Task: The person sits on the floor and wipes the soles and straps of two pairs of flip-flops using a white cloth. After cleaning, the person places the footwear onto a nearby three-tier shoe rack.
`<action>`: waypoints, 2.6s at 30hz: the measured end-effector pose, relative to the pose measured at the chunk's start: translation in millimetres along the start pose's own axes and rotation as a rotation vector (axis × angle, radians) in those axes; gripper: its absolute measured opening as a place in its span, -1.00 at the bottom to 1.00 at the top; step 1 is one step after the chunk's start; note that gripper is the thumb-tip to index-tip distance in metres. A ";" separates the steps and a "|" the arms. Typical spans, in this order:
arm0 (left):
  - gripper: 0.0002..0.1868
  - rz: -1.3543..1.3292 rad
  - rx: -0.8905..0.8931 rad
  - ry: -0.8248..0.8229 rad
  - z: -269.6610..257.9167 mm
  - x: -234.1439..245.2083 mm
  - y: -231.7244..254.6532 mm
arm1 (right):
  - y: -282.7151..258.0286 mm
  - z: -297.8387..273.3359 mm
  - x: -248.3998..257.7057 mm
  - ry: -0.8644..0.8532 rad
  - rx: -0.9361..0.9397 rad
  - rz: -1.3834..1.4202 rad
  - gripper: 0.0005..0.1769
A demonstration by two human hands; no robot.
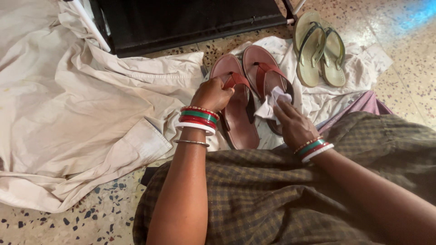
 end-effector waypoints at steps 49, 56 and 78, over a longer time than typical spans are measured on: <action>-0.59 -0.064 -0.005 -0.021 7.5 -3.5 -3.8 | -80.9 63.8 -9.0 0.175 0.184 0.129 -0.73; -0.55 -0.037 -0.035 -0.001 4.7 -2.0 -1.4 | -99.3 21.6 12.2 -0.141 0.133 0.328 -0.63; -0.56 -0.036 0.024 -0.030 8.2 -4.3 -4.5 | -105.1 71.5 -8.6 -0.125 0.204 0.063 -0.40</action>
Point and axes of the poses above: each hand's wrist, its own z-axis towards the middle knuckle, its own x-axis out of the back of the hand, y = z × x, the point moved 4 cm from there along z, towards the middle knuckle, and after that the axes turned 6 degrees about x, right-handed, at the moved point
